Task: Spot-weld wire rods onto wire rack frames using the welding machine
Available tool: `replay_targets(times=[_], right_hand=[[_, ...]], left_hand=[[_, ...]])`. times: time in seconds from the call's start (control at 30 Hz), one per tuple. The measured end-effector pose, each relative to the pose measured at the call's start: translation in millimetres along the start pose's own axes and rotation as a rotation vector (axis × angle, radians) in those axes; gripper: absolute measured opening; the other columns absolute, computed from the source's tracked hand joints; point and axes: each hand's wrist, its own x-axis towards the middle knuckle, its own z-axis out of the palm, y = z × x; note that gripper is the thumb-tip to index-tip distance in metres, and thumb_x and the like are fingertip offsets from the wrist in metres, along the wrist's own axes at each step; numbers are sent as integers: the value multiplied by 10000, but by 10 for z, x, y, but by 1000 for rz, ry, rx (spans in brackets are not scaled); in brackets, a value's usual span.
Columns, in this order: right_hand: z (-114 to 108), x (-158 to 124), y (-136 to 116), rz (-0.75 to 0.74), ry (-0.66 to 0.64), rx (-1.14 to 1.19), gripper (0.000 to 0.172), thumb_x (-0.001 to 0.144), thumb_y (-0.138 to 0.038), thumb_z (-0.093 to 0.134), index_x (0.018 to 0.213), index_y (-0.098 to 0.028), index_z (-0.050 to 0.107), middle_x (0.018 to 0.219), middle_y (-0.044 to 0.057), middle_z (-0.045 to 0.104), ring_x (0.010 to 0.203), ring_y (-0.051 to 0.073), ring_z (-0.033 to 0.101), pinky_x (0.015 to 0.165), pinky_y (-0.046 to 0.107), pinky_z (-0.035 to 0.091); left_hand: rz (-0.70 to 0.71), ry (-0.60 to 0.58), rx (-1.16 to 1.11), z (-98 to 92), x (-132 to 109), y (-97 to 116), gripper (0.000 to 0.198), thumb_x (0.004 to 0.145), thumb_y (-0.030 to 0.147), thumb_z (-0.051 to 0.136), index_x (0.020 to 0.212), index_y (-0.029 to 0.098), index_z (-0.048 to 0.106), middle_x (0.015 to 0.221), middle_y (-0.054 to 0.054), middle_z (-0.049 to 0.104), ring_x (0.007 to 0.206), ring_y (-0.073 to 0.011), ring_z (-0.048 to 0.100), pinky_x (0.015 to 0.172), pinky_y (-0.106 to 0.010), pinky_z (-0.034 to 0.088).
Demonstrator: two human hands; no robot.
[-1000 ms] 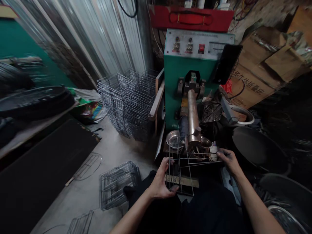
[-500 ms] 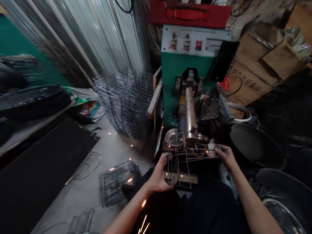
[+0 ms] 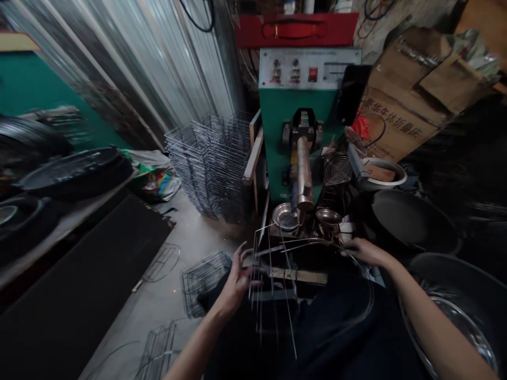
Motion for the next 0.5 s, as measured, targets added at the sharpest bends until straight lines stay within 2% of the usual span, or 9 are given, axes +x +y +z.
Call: replay_targets(times=[0.07,0.13,0.17,0.23,0.3,0.37,0.43,0.5], right_hand=[[54,108,40,81,-172,77,508,693,-608,788,1004,-206,787,701,40,687,607,178,600,576,270,476],[133,171,120,179,-330,167,654,622,-595,826,1148,-213,751,613,-10,622,493,127,512,478,233,403],[176,187,170,213,-395,195,705,598,-597,834,1179,-209,737,585,-31,592,462,111,477,449,220,370],[252,202,274,242,-475,201,750,561,-606,849,1177,-195,733,569,-45,573,444,101,456,425,211,345],[288,207,359,258,-469,166,744,546,-639,856,1128,-188,749,582,-31,596,463,116,489,434,221,370],[266,205,394,241,-379,137,705,551,-694,846,1037,-189,769,644,3,652,539,150,561,494,247,432],[201,191,355,143,-251,140,648,593,-751,808,903,-182,776,751,40,706,683,192,627,621,286,494],[124,163,238,-1,-159,191,617,686,-775,748,824,-173,759,817,51,718,793,212,638,739,310,500]], left_hand=[[77,-172,67,-15,-70,105,1171,636,824,785,1595,417,251,1684,-128,240,1352,-395,526,1040,-563,532],[120,-302,195,1,-138,154,1388,481,811,879,1627,384,222,1693,-139,248,1507,-451,338,1174,-606,413],[124,-325,273,21,-161,155,1455,454,746,933,1642,372,180,1689,-149,259,1534,-459,291,1202,-624,376],[127,-299,429,77,-170,110,1475,509,583,993,1659,350,100,1665,-173,297,1525,-459,318,1206,-660,364],[145,-252,601,135,-125,22,1400,589,458,980,1664,329,92,1625,-185,354,1500,-458,361,1206,-701,339],[182,-229,750,182,-45,-82,1351,598,387,968,1661,309,138,1596,-188,391,1489,-469,366,1219,-743,272],[217,-220,819,217,45,-172,1338,588,347,967,1656,291,163,1562,-189,424,1467,-460,395,1225,-746,253],[239,-213,795,248,129,-233,1321,600,335,956,1653,274,162,1533,-185,445,1442,-428,440,1227,-707,295]])
